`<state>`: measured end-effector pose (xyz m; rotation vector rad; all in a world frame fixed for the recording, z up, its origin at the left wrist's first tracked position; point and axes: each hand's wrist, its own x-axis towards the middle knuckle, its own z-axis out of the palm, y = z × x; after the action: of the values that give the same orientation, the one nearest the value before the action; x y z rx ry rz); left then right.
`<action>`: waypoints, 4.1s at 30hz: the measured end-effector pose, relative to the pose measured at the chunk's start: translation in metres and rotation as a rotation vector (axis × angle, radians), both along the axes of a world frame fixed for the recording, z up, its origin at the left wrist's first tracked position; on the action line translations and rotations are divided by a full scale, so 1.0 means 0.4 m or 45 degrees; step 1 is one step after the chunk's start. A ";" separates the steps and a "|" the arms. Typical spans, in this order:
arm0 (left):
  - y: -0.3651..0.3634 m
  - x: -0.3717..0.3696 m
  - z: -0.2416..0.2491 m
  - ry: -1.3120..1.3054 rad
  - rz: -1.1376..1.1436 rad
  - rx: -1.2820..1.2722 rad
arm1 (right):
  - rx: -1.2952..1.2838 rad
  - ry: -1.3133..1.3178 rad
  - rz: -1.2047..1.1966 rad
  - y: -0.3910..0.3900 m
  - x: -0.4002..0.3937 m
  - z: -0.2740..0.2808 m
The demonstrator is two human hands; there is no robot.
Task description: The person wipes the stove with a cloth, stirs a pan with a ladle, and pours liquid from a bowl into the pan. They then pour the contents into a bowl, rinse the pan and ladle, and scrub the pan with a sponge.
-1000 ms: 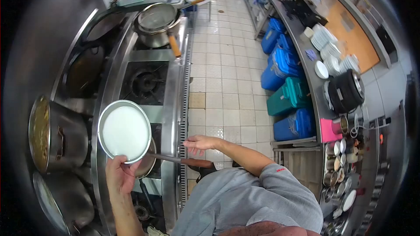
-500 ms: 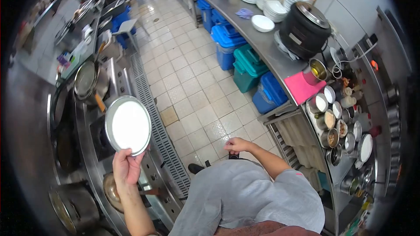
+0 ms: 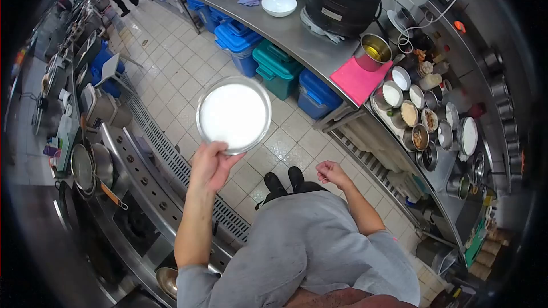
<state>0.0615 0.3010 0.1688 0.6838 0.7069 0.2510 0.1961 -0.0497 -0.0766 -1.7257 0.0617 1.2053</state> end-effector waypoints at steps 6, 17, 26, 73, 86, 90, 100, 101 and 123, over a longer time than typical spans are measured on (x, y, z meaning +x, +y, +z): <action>-0.042 0.222 -0.055 -0.097 -0.327 0.001 | -0.160 -0.137 0.130 -0.108 -0.028 0.017; -0.264 0.563 -0.114 -0.065 -0.564 0.085 | -0.061 -0.117 -0.291 -0.354 0.114 -0.083; -0.415 0.759 -0.237 0.055 -0.625 -0.001 | -0.230 -0.127 -0.239 -0.537 0.298 -0.047; -0.974 -0.619 -0.609 1.526 1.411 -0.538 | 0.225 0.151 1.020 0.013 0.444 -0.118; -0.923 -1.371 -0.364 1.930 1.951 0.339 | 0.231 0.226 1.625 0.522 -0.375 0.079; -0.773 -1.448 -0.342 1.769 1.319 0.248 | 0.256 0.362 1.858 0.623 -0.696 0.142; -0.701 -1.388 -0.433 0.258 1.281 -0.302 | 0.064 0.885 1.922 0.629 -1.027 0.222; -0.687 -1.370 -0.439 0.177 1.379 -0.351 | 0.067 0.872 1.903 0.621 -1.044 0.222; -0.645 -1.129 -0.255 0.485 1.170 0.028 | 0.633 -0.427 2.048 0.562 -0.726 0.418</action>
<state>-0.3902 0.0430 0.0670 0.3855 1.3639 0.9872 -0.0945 0.1751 0.0906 -1.3031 -1.9471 1.6739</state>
